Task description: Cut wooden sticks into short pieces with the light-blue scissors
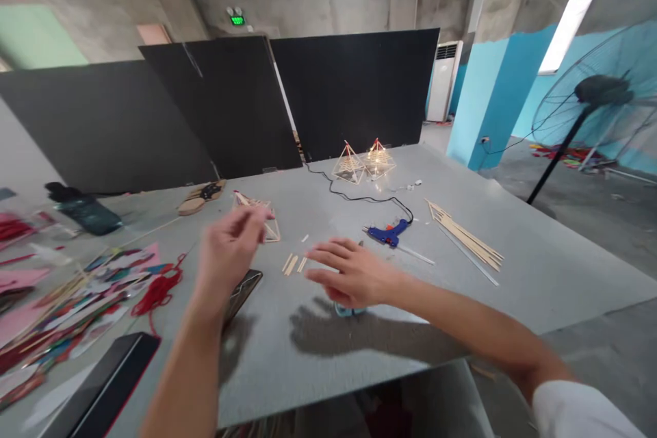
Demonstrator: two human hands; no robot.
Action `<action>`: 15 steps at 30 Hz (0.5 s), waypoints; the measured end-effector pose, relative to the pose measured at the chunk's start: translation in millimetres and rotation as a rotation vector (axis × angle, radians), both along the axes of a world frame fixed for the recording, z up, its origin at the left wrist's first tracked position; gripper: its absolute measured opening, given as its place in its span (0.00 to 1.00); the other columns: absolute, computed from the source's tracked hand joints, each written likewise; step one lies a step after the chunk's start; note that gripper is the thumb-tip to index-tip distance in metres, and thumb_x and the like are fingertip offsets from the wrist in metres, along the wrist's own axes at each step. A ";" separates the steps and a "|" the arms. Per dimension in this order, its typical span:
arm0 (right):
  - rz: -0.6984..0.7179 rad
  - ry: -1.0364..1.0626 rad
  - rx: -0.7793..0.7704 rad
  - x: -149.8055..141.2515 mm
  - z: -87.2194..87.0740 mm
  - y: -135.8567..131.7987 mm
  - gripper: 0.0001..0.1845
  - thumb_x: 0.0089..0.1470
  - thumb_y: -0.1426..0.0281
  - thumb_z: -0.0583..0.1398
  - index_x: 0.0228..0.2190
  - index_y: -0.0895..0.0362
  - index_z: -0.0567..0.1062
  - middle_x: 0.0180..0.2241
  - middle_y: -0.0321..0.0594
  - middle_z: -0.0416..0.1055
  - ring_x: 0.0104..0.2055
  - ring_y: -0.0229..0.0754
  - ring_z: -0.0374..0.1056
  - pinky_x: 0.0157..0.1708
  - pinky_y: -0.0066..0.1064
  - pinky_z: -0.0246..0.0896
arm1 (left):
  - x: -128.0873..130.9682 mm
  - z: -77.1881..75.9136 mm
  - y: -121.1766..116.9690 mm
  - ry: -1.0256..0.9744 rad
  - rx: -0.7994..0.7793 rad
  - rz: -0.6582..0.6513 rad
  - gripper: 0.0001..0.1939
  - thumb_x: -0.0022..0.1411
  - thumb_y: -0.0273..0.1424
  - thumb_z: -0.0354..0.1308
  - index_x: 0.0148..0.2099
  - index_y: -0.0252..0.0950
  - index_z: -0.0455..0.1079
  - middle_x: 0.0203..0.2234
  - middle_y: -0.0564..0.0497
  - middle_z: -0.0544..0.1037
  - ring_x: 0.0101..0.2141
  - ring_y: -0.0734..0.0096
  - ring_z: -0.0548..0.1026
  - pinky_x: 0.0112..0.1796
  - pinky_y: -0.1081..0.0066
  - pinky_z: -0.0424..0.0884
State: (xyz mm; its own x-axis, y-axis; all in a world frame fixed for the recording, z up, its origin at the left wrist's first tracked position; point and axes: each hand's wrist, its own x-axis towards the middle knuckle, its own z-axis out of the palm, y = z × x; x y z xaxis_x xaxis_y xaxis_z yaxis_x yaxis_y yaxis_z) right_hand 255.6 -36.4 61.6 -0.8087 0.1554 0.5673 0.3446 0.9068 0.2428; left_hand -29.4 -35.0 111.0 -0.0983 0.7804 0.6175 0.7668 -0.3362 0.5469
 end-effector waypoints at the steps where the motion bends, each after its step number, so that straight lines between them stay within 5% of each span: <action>1: 0.010 -0.036 -0.103 3.5 -15.7 2.8 0.20 0.75 0.68 0.57 0.64 0.57 0.76 0.73 0.54 0.71 0.76 0.55 0.63 0.75 0.51 0.57 | 0.3 -5.1 6.4 0.064 -0.129 0.035 0.20 0.78 0.43 0.67 0.62 0.35 0.76 0.56 0.44 0.82 0.50 0.56 0.83 0.51 0.53 0.85; 4: 0.044 -0.116 -0.250 17.9 -61.5 10.5 0.14 0.73 0.68 0.61 0.55 0.57 0.81 0.63 0.53 0.80 0.64 0.53 0.75 0.64 0.47 0.69 | 3.1 -31.7 26.5 0.269 -0.519 0.175 0.18 0.77 0.42 0.67 0.59 0.35 0.78 0.53 0.45 0.83 0.49 0.57 0.83 0.51 0.53 0.85; 7: 0.039 -0.116 -0.299 31.6 -88.7 16.3 0.12 0.74 0.66 0.61 0.50 0.58 0.82 0.54 0.50 0.84 0.54 0.48 0.79 0.55 0.40 0.72 | 1.5 -58.7 37.3 0.401 -0.741 0.278 0.21 0.77 0.42 0.68 0.63 0.36 0.76 0.58 0.43 0.81 0.54 0.54 0.82 0.55 0.50 0.84; 15: -0.005 -0.089 -0.414 46.7 -96.3 20.4 0.15 0.78 0.63 0.57 0.46 0.57 0.82 0.45 0.46 0.82 0.48 0.46 0.74 0.50 0.38 0.68 | -1.4 -92.4 37.6 0.544 -0.858 0.285 0.22 0.77 0.45 0.67 0.64 0.36 0.76 0.59 0.42 0.80 0.55 0.52 0.82 0.56 0.48 0.83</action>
